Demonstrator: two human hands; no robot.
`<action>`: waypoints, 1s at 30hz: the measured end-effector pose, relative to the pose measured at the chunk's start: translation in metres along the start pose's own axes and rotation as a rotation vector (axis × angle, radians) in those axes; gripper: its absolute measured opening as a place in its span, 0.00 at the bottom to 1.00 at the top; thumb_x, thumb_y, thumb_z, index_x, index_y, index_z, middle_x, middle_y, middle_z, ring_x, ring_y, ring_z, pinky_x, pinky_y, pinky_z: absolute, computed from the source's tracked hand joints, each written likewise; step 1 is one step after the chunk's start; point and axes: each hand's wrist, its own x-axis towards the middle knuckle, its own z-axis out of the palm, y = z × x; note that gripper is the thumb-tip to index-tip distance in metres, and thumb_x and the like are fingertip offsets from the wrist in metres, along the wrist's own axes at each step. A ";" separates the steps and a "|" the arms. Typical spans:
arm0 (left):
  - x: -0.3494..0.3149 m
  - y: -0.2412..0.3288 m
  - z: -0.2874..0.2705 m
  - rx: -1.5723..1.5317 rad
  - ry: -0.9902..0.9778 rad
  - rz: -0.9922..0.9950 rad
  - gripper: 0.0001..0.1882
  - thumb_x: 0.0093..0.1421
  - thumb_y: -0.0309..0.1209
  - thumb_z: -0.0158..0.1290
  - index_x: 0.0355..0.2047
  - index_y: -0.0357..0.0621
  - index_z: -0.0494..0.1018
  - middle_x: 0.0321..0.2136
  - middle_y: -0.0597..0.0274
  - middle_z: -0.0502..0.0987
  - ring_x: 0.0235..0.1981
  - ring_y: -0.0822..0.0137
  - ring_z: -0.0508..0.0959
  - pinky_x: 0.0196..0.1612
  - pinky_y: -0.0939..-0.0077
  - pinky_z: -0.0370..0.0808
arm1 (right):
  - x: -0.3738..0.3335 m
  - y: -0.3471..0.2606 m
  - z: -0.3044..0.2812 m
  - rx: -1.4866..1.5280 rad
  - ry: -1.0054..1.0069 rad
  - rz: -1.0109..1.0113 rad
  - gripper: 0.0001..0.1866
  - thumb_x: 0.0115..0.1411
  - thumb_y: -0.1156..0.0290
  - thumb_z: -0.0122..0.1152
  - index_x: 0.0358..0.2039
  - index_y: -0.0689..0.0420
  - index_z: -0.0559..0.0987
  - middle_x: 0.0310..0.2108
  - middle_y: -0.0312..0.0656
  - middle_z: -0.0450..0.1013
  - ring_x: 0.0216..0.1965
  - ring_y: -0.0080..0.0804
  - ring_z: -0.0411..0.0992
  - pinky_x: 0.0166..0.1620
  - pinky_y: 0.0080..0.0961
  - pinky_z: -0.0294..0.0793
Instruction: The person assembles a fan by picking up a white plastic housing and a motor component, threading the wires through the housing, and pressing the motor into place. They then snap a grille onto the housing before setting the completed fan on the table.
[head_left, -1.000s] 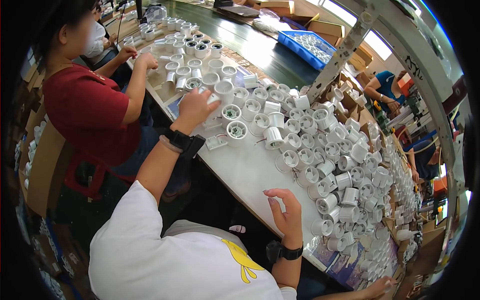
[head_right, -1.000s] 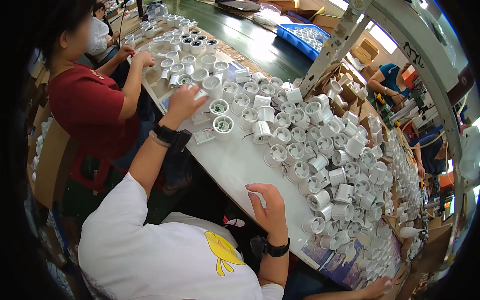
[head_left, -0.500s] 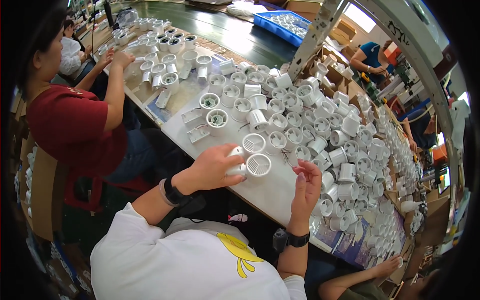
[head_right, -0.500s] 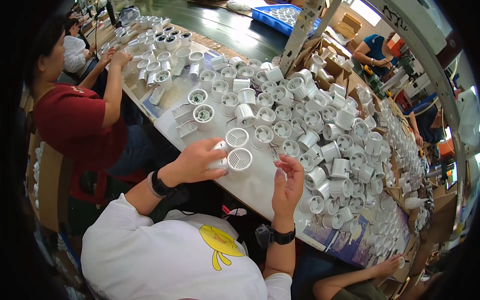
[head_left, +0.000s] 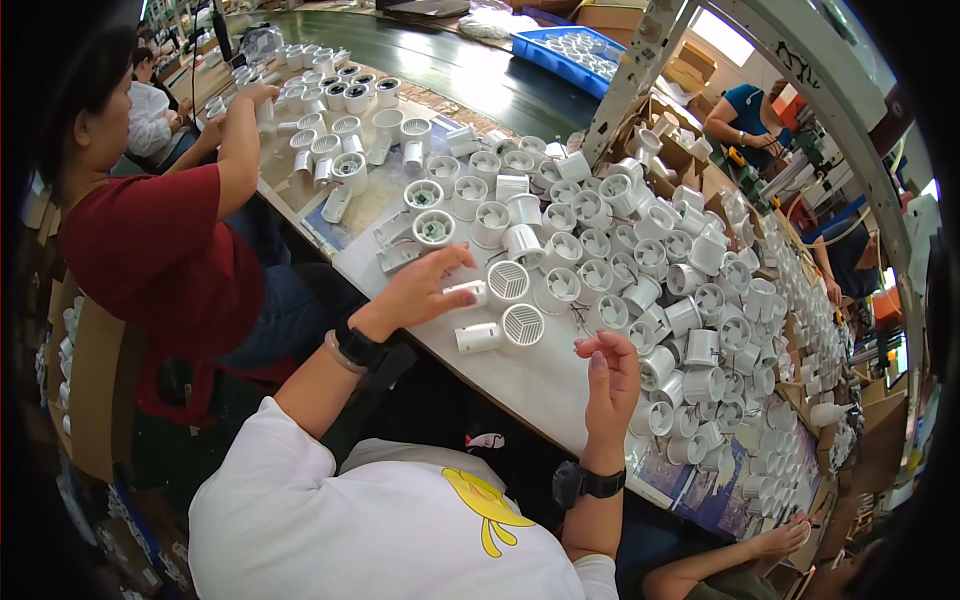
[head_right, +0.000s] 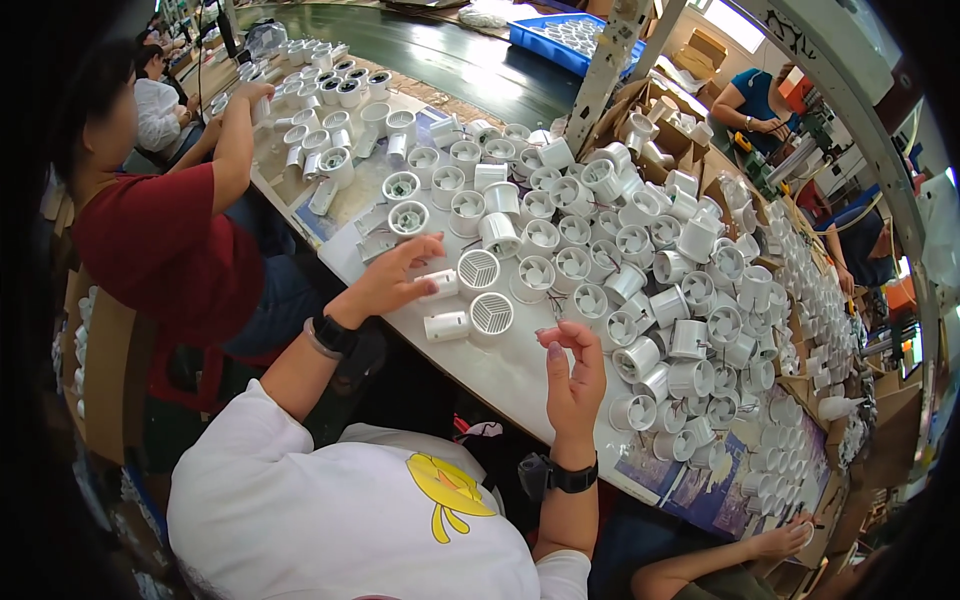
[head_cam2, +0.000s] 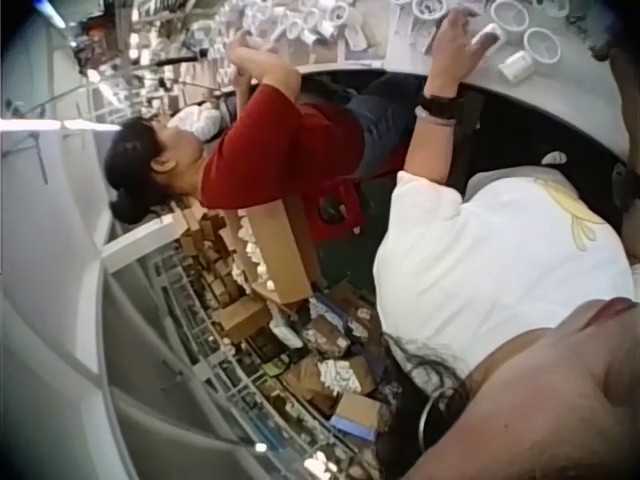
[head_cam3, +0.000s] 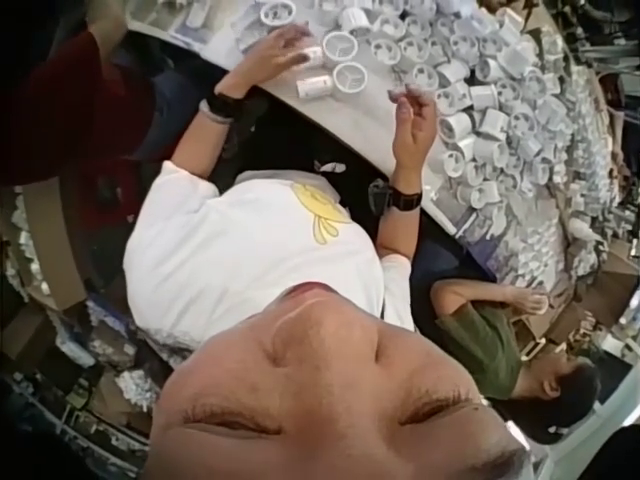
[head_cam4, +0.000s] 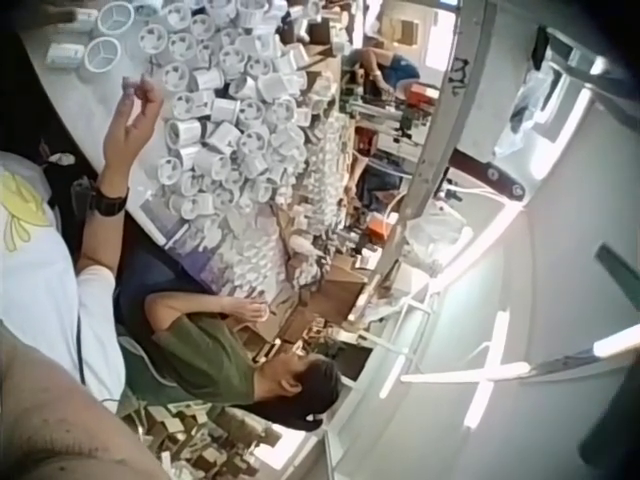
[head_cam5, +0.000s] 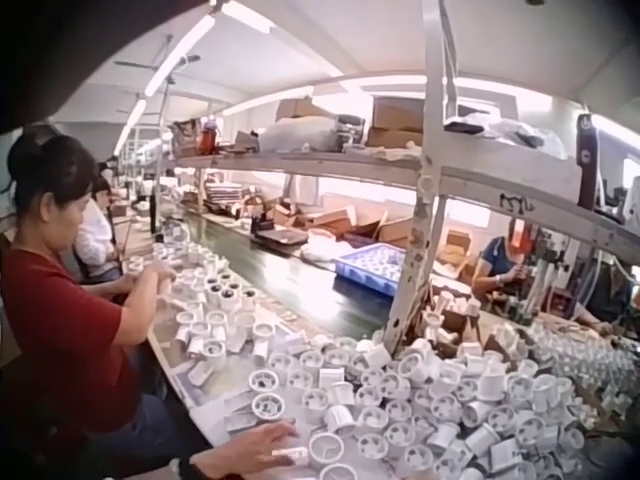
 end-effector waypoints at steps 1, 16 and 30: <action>0.001 -0.001 -0.005 -0.007 0.014 -0.038 0.28 0.58 0.40 0.59 0.56 0.48 0.64 0.62 0.48 0.60 0.55 0.57 0.71 0.56 0.66 0.69 | 0.000 0.001 0.000 -0.001 0.002 0.001 0.12 0.64 0.77 0.53 0.48 0.63 0.70 0.39 0.42 0.74 0.43 0.28 0.72 0.50 0.25 0.70; 0.033 -0.046 -0.057 0.048 0.182 -0.129 0.31 0.60 0.45 0.58 0.58 0.44 0.64 0.61 0.49 0.63 0.33 0.71 0.78 0.41 0.77 0.74 | -0.002 0.005 0.004 -0.123 -0.110 0.083 0.12 0.65 0.74 0.53 0.48 0.62 0.70 0.37 0.40 0.74 0.41 0.26 0.72 0.49 0.25 0.69; 0.028 -0.013 -0.033 0.108 0.338 -0.031 0.24 0.58 0.34 0.59 0.54 0.42 0.67 0.44 0.59 0.76 0.35 0.72 0.77 0.37 0.77 0.74 | 0.025 0.026 0.042 -0.763 -0.240 -0.147 0.32 0.46 0.64 0.73 0.49 0.60 0.70 0.45 0.50 0.71 0.47 0.47 0.70 0.49 0.39 0.70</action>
